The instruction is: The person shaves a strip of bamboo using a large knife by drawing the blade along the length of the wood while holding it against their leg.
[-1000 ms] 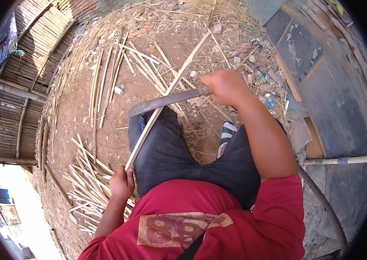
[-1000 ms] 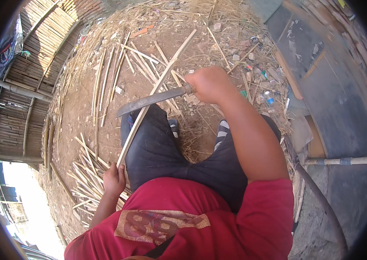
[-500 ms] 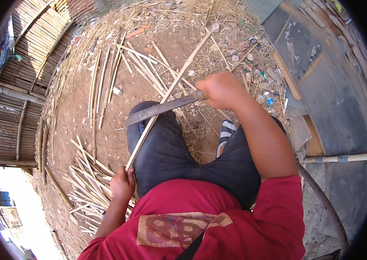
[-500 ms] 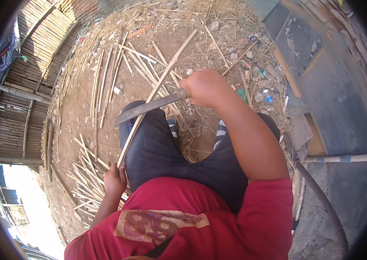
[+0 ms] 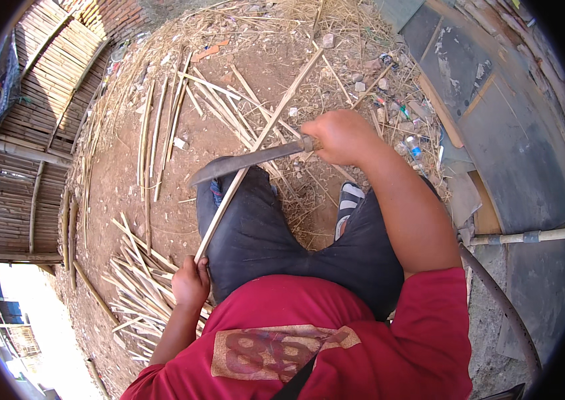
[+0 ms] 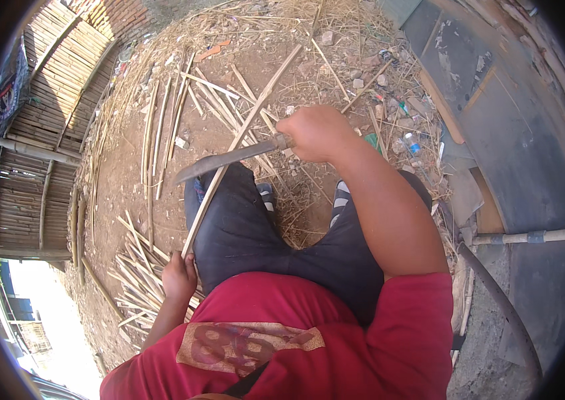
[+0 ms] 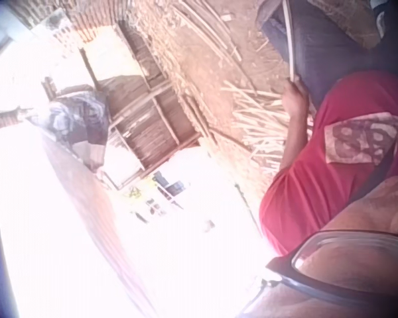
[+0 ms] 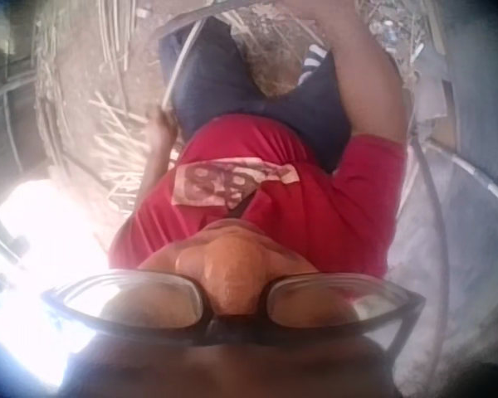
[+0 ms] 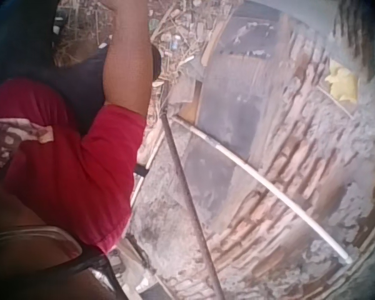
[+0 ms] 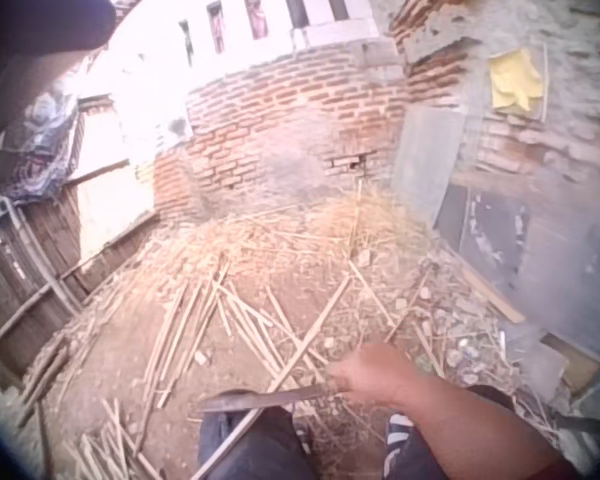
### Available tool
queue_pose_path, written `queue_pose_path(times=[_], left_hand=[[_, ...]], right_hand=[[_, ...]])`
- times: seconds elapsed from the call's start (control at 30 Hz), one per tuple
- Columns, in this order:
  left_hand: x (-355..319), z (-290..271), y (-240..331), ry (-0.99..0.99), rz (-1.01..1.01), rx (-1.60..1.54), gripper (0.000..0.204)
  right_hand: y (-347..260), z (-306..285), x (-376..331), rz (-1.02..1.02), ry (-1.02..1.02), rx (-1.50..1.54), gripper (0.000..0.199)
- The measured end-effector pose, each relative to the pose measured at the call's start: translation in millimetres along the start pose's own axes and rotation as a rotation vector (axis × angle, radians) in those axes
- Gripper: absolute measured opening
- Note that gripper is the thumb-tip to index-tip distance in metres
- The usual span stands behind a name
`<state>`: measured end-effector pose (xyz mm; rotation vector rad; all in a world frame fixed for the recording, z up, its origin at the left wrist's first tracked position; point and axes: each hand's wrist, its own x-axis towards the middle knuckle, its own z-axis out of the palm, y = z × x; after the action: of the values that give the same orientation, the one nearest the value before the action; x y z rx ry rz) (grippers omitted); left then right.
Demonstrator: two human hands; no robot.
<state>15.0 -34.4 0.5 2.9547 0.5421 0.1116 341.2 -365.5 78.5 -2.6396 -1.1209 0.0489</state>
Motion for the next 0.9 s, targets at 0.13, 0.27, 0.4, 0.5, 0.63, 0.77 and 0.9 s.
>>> queue_pose_path(times=[0.13,0.27,0.4,0.5,0.63,0.77,0.9], left_hand=[[-1.2,1.4,-3.1,0.035,0.019,-0.014,0.034],[1.9,-1.1,0.9,0.01,0.017,-0.049,0.034],[3.1,-8.0,3.8,-0.029,-0.005,-0.075,0.036],[7.9,-19.1,17.6,-0.094,0.054,-0.182,0.038],[13.4,-25.2,22.9,-0.139,0.071,-0.273,0.039],[15.4,-17.1,15.8,-0.154,0.054,-0.356,0.04],[18.0,-17.5,14.0,-0.156,0.054,-0.342,0.043]], right_hand=[[4.4,-2.3,6.0,0.046,-0.021,0.11,0.017],[64.4,-1.6,4.6,0.445,0.35,0.252,0.018],[58.0,5.4,4.0,0.426,0.5,0.085,0.023],[27.1,4.0,-0.8,0.118,0.263,0.049,0.018],[-4.2,8.2,7.9,-0.187,0.153,-0.047,0.015],[40.7,11.3,10.2,0.188,0.215,0.125,0.017],[60.6,20.3,10.2,0.361,0.361,0.192,0.019]])
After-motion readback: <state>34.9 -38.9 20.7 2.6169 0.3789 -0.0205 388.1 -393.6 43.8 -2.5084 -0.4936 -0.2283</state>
